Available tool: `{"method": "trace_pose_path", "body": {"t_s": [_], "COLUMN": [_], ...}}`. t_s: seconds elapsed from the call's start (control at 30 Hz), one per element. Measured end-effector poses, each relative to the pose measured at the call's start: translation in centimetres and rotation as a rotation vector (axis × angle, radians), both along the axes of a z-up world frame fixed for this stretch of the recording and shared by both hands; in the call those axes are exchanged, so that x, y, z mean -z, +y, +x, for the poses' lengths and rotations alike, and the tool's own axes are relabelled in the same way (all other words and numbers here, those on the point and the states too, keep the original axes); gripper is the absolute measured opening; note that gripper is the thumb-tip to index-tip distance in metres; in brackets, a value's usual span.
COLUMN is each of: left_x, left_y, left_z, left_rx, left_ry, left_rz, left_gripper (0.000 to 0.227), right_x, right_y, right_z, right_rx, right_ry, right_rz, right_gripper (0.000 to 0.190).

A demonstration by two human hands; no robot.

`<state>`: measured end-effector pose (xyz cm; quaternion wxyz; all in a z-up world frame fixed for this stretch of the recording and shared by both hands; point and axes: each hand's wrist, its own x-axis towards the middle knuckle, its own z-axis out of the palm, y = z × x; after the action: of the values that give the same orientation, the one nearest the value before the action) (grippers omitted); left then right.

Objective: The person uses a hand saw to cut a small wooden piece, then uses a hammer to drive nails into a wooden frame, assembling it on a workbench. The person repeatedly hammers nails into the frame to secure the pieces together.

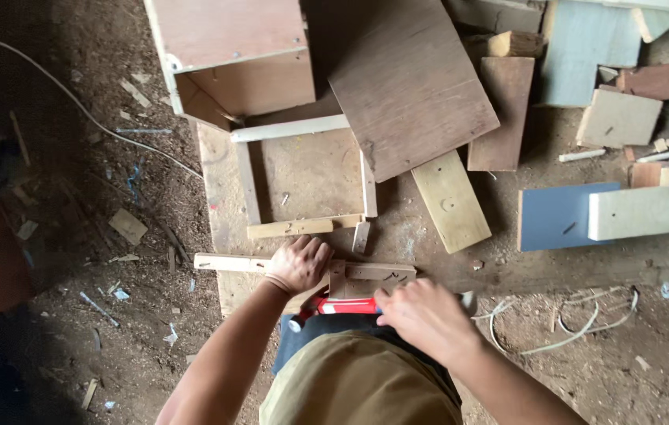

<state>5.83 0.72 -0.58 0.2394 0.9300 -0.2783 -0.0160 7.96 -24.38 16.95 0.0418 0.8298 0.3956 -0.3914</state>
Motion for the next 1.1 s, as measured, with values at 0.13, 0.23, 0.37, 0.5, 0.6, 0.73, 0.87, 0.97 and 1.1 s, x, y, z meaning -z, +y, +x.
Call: {"method": "trace_pose_path", "body": {"t_s": [0.13, 0.23, 0.37, 0.5, 0.6, 0.73, 0.87, 0.97, 1.1], "left_x": [0.4, 0.4, 1.0, 2.4, 2.2, 0.5, -1.0, -1.9, -2.2], "left_y": [-0.1, 0.2, 0.3, 0.4, 0.6, 0.8, 1.9, 3.3, 4.2], "left_z": [-0.3, -0.6, -0.3, -1.5, -1.3, -0.5, -1.6, -3.3, -4.1], "left_rx": [-0.007, -0.030, -0.010, -0.040, -0.048, -0.097, -0.043, 0.012, -0.001], "left_ry": [0.037, 0.024, -0.054, -0.050, 0.020, 0.254, 0.117, -0.255, 0.068], "left_rz": [0.070, 0.046, 0.028, 0.007, 0.029, 0.081, 0.047, 0.025, 0.060], "left_gripper": [0.022, 0.020, 0.019, 0.021, 0.023, 0.038, 0.063, 0.080, 0.039], "right_x": [-0.7, -1.6, -1.9, -1.1, -0.6, 1.1, 3.0, 3.5, 2.9], "right_y": [1.1, 1.4, 1.3, 0.2, -1.3, -4.3, -6.6, -5.2, -1.7], "right_z": [-1.2, -2.0, -2.0, -3.5, -6.0, -9.6, -13.5, -15.4, -16.7], "right_rx": [-0.003, -0.023, 0.151, 0.477, 0.663, 0.926, 1.064, 1.147, 1.489], "right_ry": [0.042, 0.035, 0.056, 0.270, 0.284, 0.326, 0.090, -0.095, 0.013], "right_rz": [-0.122, -0.169, -0.126, -0.210, -0.125, 0.111, 0.349, 0.521, 0.665], "right_gripper": [0.029, 0.038, 0.041, 0.038, 0.041, 0.042, 0.036, 0.032, 0.035]}}
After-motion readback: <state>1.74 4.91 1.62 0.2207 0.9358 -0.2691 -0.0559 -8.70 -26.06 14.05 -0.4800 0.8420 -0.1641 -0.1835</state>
